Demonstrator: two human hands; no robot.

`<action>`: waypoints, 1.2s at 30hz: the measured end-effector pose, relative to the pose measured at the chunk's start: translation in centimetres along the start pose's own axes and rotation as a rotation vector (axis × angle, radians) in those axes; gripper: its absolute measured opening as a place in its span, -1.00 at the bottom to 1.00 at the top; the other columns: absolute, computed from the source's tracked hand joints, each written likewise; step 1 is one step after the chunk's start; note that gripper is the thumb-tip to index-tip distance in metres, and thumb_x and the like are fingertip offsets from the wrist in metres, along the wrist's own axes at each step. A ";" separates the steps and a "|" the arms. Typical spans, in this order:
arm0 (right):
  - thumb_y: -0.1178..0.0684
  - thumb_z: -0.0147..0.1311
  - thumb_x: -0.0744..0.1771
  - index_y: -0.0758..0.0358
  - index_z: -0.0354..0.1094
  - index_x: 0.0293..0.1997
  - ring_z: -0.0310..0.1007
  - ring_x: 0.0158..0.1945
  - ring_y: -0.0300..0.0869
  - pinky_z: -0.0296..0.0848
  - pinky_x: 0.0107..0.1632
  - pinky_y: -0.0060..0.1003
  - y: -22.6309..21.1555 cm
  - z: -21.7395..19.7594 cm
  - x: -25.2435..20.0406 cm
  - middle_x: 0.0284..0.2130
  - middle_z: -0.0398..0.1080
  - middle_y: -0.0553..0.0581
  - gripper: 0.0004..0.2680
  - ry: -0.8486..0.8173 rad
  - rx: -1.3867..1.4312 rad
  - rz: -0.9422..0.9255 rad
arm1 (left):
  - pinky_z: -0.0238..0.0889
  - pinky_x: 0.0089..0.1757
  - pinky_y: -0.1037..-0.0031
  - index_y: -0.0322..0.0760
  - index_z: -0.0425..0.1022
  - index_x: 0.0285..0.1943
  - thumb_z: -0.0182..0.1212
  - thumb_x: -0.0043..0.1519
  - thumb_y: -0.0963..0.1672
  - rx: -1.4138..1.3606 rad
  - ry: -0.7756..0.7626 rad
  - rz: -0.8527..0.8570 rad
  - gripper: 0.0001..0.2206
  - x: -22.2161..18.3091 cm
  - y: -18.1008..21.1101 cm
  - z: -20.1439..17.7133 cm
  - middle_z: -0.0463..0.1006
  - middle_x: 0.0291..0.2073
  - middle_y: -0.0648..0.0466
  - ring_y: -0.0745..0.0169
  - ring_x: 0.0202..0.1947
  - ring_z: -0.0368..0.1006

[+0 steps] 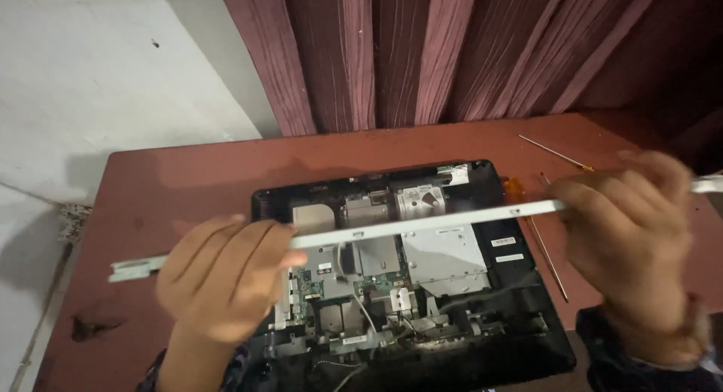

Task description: Disassembling a screen frame by removing screws with a screwdriver and lifting the panel from the chassis.

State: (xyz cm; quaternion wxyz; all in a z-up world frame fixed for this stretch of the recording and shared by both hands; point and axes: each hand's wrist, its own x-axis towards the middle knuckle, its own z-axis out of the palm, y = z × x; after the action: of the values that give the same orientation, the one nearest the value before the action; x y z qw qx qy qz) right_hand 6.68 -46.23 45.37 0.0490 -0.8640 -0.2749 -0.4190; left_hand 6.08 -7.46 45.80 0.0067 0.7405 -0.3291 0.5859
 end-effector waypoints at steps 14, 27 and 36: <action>0.01 0.29 0.32 0.28 0.47 0.01 0.49 0.03 -0.06 0.23 0.30 -0.02 0.3 0.6 -0.9 -0.02 0.53 0.15 -0.76 0.045 0.107 0.075 | 0.41 -0.30 0.33 -0.23 0.59 -0.29 -0.01 0.38 -0.02 0.030 -0.070 -0.044 -0.68 -1.4 0.8 0.7 0.51 -0.42 0.08 0.16 -0.52 0.45; 0.05 0.13 0.42 0.31 0.42 -0.32 0.53 -0.38 -0.23 0.47 -0.30 -0.35 2.8 1.5 -5.3 -0.48 0.52 0.08 -0.82 0.064 0.242 0.909 | 0.22 -0.39 0.28 -0.20 0.59 -0.44 -0.10 0.36 -0.09 0.104 -0.141 -0.031 -0.63 -4.9 -0.7 1.9 0.48 -0.64 0.08 0.09 -0.67 0.32; 0.09 -0.19 0.47 0.43 0.44 -0.19 0.62 -0.08 -0.06 0.66 0.02 -0.24 2.4 1.3 -6.0 -0.15 0.55 0.25 -0.75 0.239 0.689 0.843 | 0.24 -0.49 0.29 -0.07 0.59 -0.46 0.00 0.38 0.12 0.160 -0.437 -0.096 -0.55 -4.3 -1.4 1.7 0.33 -0.77 0.12 0.16 -0.75 0.24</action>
State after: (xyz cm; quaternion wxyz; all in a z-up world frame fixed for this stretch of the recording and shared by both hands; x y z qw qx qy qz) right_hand 5.86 -50.47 40.42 0.5229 -0.7797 -0.0193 -0.3440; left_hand 7.84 -4.91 42.01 -0.0953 0.8626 -0.2397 0.4351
